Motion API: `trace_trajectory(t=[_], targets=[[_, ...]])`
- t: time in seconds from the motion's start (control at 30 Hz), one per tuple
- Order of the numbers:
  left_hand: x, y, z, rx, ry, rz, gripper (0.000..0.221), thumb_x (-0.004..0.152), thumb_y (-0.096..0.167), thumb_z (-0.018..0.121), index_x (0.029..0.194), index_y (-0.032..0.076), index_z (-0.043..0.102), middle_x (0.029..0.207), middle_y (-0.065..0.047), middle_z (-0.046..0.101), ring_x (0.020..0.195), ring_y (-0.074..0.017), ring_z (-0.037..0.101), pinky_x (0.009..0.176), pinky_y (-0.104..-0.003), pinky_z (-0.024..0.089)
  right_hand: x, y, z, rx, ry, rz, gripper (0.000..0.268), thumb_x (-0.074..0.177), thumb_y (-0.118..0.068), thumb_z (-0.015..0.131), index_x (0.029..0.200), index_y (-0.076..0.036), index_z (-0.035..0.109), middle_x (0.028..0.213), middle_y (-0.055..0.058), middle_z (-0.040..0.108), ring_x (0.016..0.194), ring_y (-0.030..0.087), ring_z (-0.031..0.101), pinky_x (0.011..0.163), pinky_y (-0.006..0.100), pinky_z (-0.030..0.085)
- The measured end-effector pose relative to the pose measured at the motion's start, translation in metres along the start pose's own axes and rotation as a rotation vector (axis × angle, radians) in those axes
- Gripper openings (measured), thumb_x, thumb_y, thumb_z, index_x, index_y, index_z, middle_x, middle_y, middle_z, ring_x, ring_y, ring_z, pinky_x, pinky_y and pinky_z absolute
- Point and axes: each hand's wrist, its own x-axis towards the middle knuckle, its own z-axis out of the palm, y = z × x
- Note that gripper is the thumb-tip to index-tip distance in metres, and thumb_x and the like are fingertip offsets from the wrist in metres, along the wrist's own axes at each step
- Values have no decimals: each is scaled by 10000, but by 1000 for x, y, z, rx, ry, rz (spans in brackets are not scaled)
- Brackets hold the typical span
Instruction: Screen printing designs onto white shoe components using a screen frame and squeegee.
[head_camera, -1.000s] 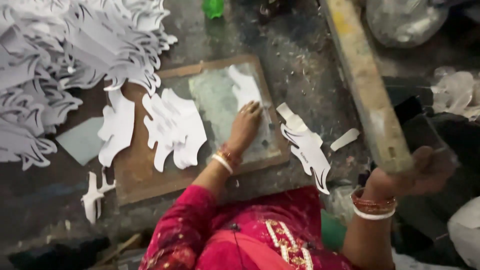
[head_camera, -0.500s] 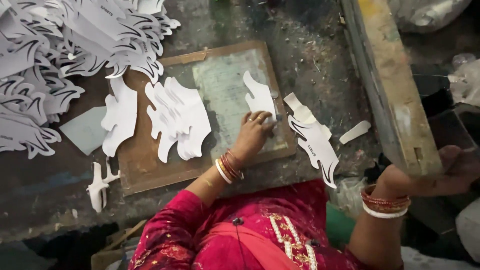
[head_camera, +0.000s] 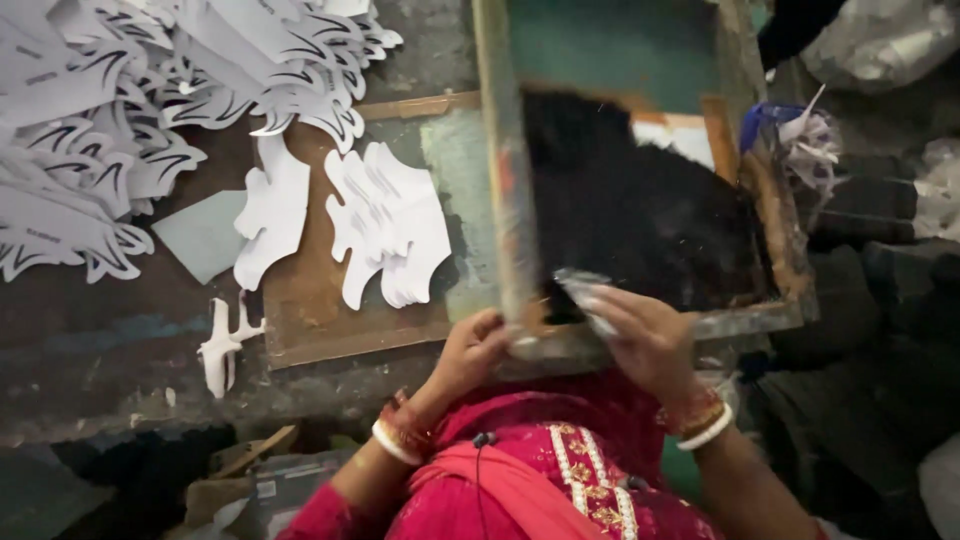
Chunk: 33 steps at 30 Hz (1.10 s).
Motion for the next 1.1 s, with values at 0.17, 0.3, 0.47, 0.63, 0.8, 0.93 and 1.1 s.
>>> trace_trajectory(t=[0.17,0.3,0.47,0.63,0.8,0.93,1.1], targets=[[-21,-2,-1,779,316,-359,547,733,447,869,974,-8,683,834,-208,735,776,-373,720,700,-453,564,80,42,62,32,-321,-135,291,938,-128,674,1221,-148,737,1168,110,753,970,302,740,821,397,598],[-14,0,-4,1080,252,-349,447,767,451,828,918,46,717,838,-204,727,812,-409,699,716,-508,536,137,90,112,-121,-404,-9,240,979,-256,696,1205,-231,771,1089,72,763,903,309,727,722,417,576],[-7,7,-8,1088,187,-431,453,716,483,842,890,77,741,781,-199,714,774,-408,699,695,-514,539,107,115,138,-68,-341,-34,214,950,-272,727,1142,-188,772,1085,94,755,899,315,723,721,410,575],[-7,2,-11,1123,191,-432,477,688,537,843,839,94,749,744,-174,716,737,-389,704,661,-504,540,18,26,63,-7,-411,-8,221,912,-87,687,1113,-132,765,1121,91,765,933,278,744,794,378,592],[-6,29,-4,1036,282,-442,461,659,539,861,804,108,785,725,-136,727,679,-325,719,644,-446,550,-11,-10,26,14,-441,107,383,769,-64,734,1143,-137,775,1157,109,768,968,291,748,816,366,595],[-9,86,12,509,298,-286,417,681,395,894,948,91,795,731,-75,761,617,-178,732,620,-329,571,-24,-9,20,234,79,98,201,1030,-97,636,1213,-29,685,1219,163,723,1111,305,732,933,407,600],[28,74,18,298,67,19,494,859,237,839,1277,61,643,949,-108,752,827,-124,691,733,-316,573,-59,54,-26,-297,505,29,250,1124,-232,561,1140,3,643,990,160,663,813,274,611,718,412,476]])
